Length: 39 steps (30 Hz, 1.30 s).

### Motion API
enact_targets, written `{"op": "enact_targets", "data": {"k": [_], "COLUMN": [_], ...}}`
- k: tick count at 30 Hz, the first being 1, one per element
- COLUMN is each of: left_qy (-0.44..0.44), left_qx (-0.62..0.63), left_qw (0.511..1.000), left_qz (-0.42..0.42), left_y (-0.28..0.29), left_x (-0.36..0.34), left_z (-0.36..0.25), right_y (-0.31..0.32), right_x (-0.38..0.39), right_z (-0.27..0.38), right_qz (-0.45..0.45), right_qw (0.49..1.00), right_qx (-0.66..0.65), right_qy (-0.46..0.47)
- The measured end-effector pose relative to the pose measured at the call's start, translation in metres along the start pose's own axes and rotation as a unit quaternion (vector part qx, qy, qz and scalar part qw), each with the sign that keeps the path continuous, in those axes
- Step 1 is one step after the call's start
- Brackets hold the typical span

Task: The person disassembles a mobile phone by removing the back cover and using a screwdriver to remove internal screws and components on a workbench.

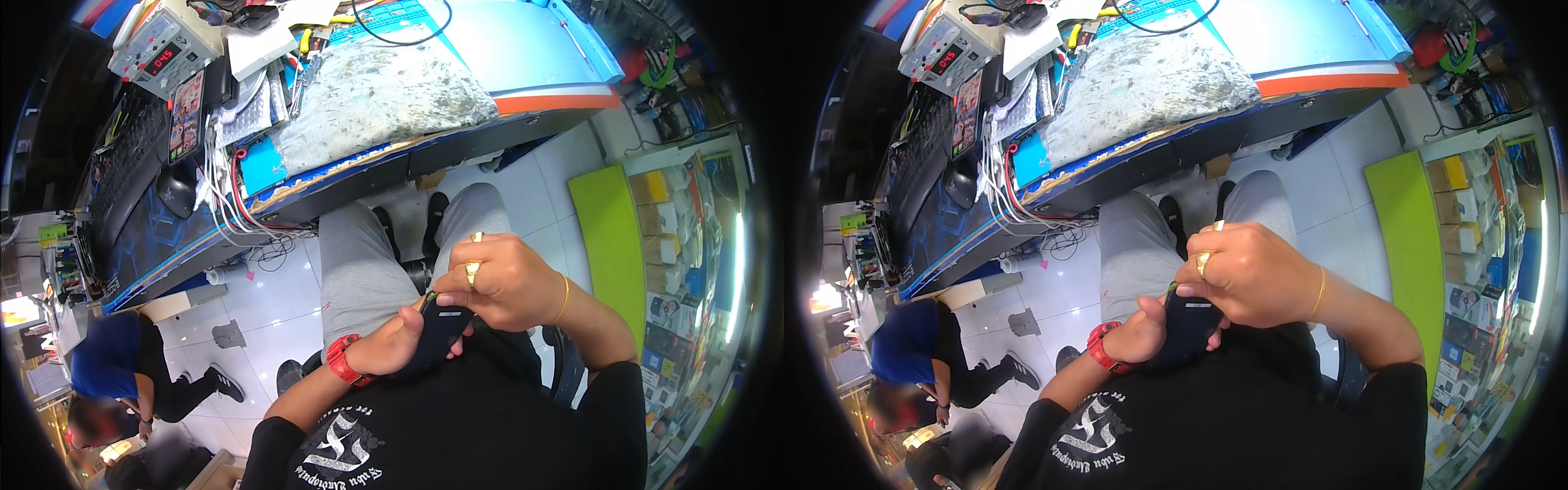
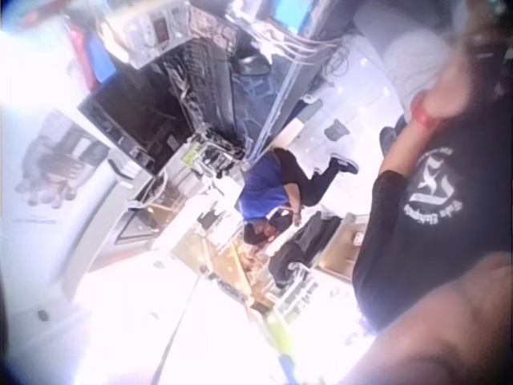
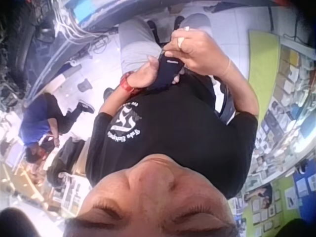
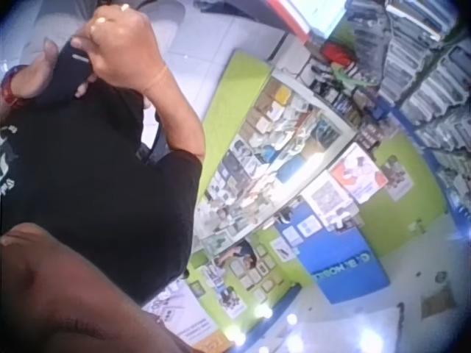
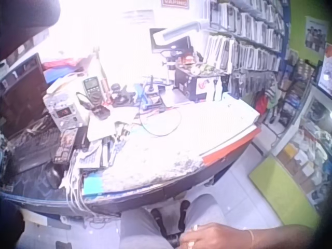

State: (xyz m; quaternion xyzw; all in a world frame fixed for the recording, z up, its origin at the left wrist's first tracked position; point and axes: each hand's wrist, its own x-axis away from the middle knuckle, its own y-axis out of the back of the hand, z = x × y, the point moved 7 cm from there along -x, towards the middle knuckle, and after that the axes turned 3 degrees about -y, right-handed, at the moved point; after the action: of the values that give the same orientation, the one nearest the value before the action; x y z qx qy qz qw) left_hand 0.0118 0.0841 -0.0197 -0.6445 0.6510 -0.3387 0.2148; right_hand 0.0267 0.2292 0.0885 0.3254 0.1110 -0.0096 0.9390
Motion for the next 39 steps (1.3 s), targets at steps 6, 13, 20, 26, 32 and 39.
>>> {"op": "enact_targets", "data": {"k": [6, 13, 20, 26, 32, 39], "left_qy": [0.076, 0.024, -0.049, -0.009, -0.006, 0.052], "left_qx": [-0.007, 0.103, 0.029, -0.105, -0.22, -0.261], "left_qw": [0.997, 0.994, 0.97, 0.963, 0.951, 0.956], "left_qz": [0.005, -0.004, -0.235, -0.249, -0.217, -0.122], "left_y": [0.003, 0.006, 0.072, 0.079, 0.09, 0.063], "left_x": [-0.001, 0.008, 0.066, 0.051, 0.04, 0.022], "left_z": [0.014, -0.009, -0.01, -0.041, -0.052, -0.046], "right_y": [-0.003, 0.006, -0.039, -0.069, -0.094, -0.076], "right_x": [-0.01, 0.005, 0.08, 0.1, 0.11, 0.06], "right_z": [-0.006, -0.042, -0.057, -0.039, -0.032, -0.018], "right_qz": [0.083, 0.112, 0.051, -0.046, -0.078, -0.132], "right_qw": [0.996, 0.988, 0.934, 0.9, 0.884, 0.941], "right_qx": [-0.012, -0.062, -0.175, -0.233, -0.268, -0.177], "right_qy": [0.035, -0.084, -0.306, -0.366, -0.375, -0.255]}}
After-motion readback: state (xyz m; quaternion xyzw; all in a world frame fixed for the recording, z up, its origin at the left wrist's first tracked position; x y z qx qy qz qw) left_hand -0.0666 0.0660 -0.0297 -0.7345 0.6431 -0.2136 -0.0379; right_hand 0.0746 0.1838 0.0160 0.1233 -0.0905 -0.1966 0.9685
